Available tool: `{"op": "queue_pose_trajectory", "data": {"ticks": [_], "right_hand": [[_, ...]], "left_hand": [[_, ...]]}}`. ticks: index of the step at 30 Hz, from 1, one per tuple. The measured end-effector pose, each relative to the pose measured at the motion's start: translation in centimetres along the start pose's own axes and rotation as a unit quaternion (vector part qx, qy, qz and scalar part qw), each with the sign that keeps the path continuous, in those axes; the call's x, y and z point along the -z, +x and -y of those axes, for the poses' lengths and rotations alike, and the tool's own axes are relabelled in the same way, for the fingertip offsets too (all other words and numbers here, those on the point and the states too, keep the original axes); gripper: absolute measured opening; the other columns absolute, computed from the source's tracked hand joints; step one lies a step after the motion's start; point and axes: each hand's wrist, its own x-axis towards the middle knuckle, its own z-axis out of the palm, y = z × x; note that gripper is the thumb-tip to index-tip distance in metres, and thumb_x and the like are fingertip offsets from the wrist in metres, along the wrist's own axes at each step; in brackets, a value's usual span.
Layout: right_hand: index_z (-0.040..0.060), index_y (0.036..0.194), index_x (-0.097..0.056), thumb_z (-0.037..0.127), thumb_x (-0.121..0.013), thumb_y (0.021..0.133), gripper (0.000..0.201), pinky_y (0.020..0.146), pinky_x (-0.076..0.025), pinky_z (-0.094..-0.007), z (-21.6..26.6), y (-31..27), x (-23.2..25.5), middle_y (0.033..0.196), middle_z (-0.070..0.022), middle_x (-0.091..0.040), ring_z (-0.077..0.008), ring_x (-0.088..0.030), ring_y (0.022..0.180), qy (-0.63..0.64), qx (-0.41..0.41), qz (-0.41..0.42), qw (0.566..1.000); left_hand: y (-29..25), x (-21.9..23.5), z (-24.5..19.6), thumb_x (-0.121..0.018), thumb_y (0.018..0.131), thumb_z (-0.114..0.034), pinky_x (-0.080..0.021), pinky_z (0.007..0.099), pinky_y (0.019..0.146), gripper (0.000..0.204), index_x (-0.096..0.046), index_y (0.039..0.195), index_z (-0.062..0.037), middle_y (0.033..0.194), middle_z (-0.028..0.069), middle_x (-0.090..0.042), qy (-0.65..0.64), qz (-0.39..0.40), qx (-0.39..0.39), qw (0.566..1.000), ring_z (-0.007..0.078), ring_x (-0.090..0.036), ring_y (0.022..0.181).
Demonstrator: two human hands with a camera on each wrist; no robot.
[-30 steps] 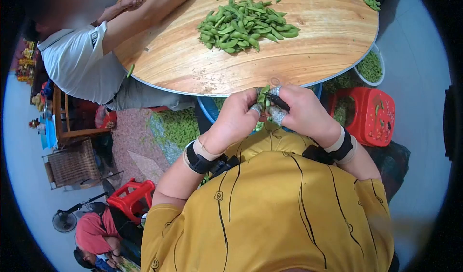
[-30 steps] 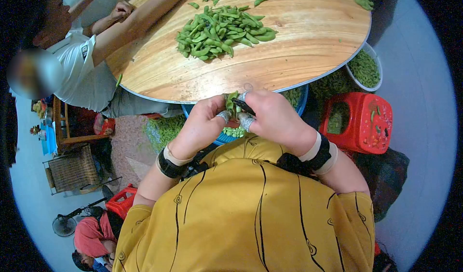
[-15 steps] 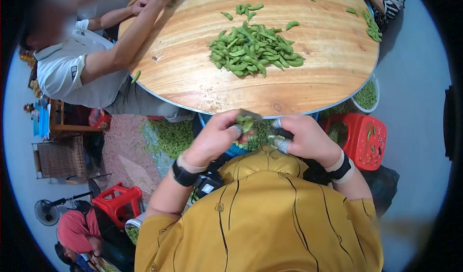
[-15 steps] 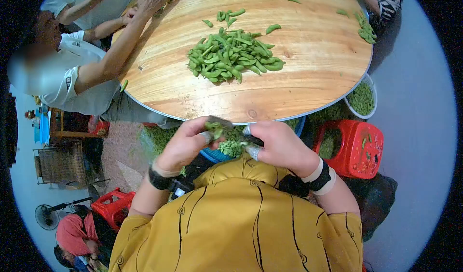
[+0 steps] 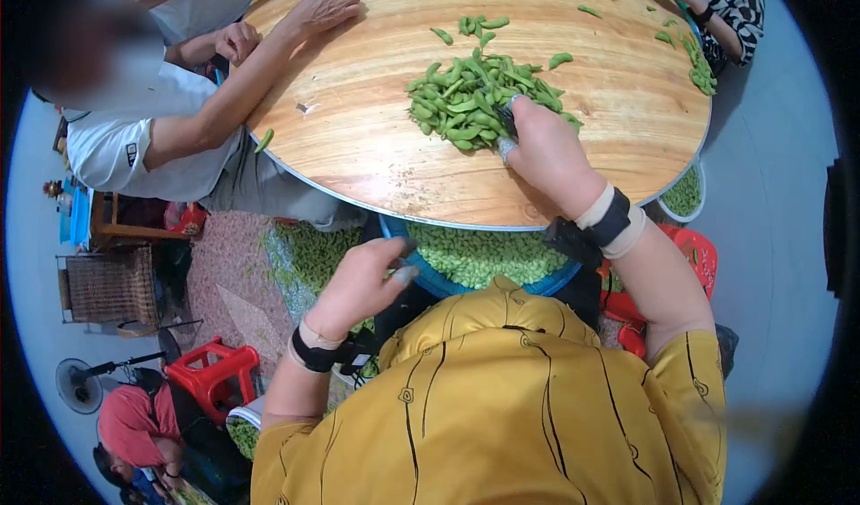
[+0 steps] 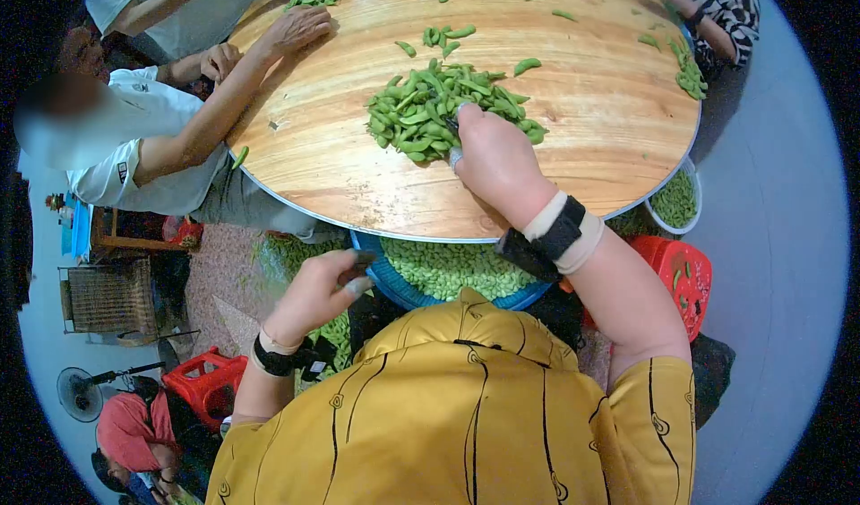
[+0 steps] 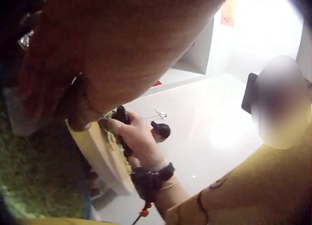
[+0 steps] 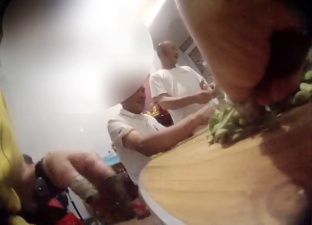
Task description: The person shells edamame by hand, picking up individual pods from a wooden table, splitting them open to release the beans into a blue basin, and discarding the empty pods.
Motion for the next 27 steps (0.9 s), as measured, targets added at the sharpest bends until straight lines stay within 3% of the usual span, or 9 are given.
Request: {"op": "queue_pose_trajectory", "data": {"ticks": [2, 6, 9, 11, 15, 19, 22, 25, 27], "right_hand": [[-0.0011, 0.085, -0.05, 0.012, -0.069, 0.071, 0.027, 0.065, -0.048, -0.0473, 0.6, -0.5, 0.8, 0.075, -0.0231, -0.06, -0.0405, -0.06, 0.074, -0.009, -0.018, 0.019, 1.0], [-0.0017, 0.086, -0.054, 0.016, -0.071, 0.07, 0.03, 0.063, -0.048, -0.0455, 1.4, -3.0, 2.4, 0.073, -0.0224, -0.061, -0.0403, -0.061, 0.071, 0.077, -0.098, 0.047, 0.991], [-0.0008, 0.09, -0.055, 0.015, -0.069, 0.07, 0.029, 0.065, -0.049, -0.0424, 2.1, -5.6, 2.5, 0.076, -0.0226, -0.061, -0.04, -0.061, 0.074, 0.171, -0.101, 0.029, 0.98], [-0.0006, 0.095, -0.054, 0.011, -0.066, 0.072, 0.029, 0.065, -0.049, -0.0411, 2.2, -7.0, 2.8, 0.078, -0.0217, -0.061, -0.0393, -0.062, 0.075, 0.2, -0.088, 0.041, 0.975], [0.0002, 0.106, -0.054, 0.007, -0.058, 0.077, 0.03, 0.066, -0.048, -0.0384, 1.5, -8.7, 3.6, 0.079, -0.0198, -0.062, -0.037, -0.062, 0.074, 0.33, -0.146, 0.06, 0.931], [0.0012, 0.114, -0.053, 0.004, -0.053, 0.079, 0.035, 0.065, -0.048, -0.0361, 1.4, -9.0, 4.5, 0.079, -0.0188, -0.062, -0.0325, -0.062, 0.072, 0.377, -0.181, 0.12, 0.9], [0.0015, 0.118, -0.051, 0.001, -0.048, 0.079, 0.04, 0.063, -0.049, -0.0331, 0.9, -9.2, 4.3, 0.077, -0.0143, -0.062, -0.0241, -0.062, 0.068, 0.362, -0.132, 0.123, 0.915], [0.0028, 0.122, -0.051, -0.001, -0.045, 0.079, 0.044, 0.058, -0.047, -0.028, 0.8, -9.2, 4.5, 0.076, -0.0081, -0.061, -0.0134, -0.059, 0.063, 0.432, -0.167, 0.147, 0.874], [0.0053, 0.125, -0.05, -0.001, -0.043, 0.08, 0.046, 0.052, -0.043, -0.0227, 0.7, -9.4, 4.7, 0.075, -0.0026, -0.059, -0.0069, -0.052, 0.058, 0.485, -0.202, 0.174, 0.833]], "left_hand": [[1.8, -0.1, -2.2, -0.061, 0.084, -0.012, -0.049, 0.0342, 0.064, 0.026, -0.059, 0.106, 0.0021, 0.079, 0.0164, -0.063, -0.109, -0.029, -0.027, 0.993, 0.0254, -0.063, 0.071], [6.7, -2.7, -4.5, -0.053, 0.09, -0.013, -0.048, 0.0296, 0.059, 0.025, -0.059, 0.11, 0.0012, 0.077, 0.0102, -0.064, -0.249, -0.107, -0.068, 0.96, 0.0145, -0.061, 0.065], [9.5, -3.5, -5.9, -0.048, 0.094, -0.013, -0.049, 0.0271, 0.06, 0.023, -0.06, 0.107, 0.0009, 0.078, 0.0052, -0.064, -0.264, -0.091, -0.006, 0.96, 0.0109, -0.059, 0.064], [10.3, -4.2, -6.1, -0.046, 0.095, -0.013, -0.047, 0.0245, 0.059, 0.022, -0.061, 0.106, -0.0003, 0.078, 0.0029, -0.063, -0.458, 0.023, 0.065, 0.886, 0.0095, -0.058, 0.064], [9.7, -4.0, -6.0, -0.046, 0.095, -0.011, -0.042, 0.02, 0.059, 0.02, -0.059, 0.106, -0.0022, 0.082, -0.0008, -0.058, -0.512, 0.031, 0.089, 0.854, 0.0063, -0.051, 0.066], [9.1, -3.5, -6.7, -0.046, 0.094, -0.01, -0.04, 0.0202, 0.059, 0.02, -0.059, 0.106, -0.0025, 0.081, -0.0019, -0.056, -0.503, 0.06, 0.093, 0.857, 0.0061, -0.047, 0.064], [8.9, -3.6, -6.8, -0.045, 0.093, -0.008, -0.038, 0.0206, 0.057, 0.021, -0.058, 0.108, -0.003, 0.079, -0.0032, -0.054, -0.461, 0.083, 0.096, 0.878, 0.0054, -0.044, 0.063], [8.8, -3.7, -7.1, -0.045, 0.093, -0.007, -0.036, 0.0194, 0.056, 0.021, -0.058, 0.109, -0.0034, 0.078, -0.0044, -0.052, -0.409, 0.107, 0.09, 0.902, 0.0043, -0.043, 0.064], [8.7, -4.8, -6.8, -0.046, 0.094, -0.008, -0.034, 0.0182, 0.055, 0.021, -0.057, 0.11, -0.0037, 0.075, -0.0056, -0.05, -0.338, 0.037, -0.071, 0.938, 0.0033, -0.042, 0.063]]}}
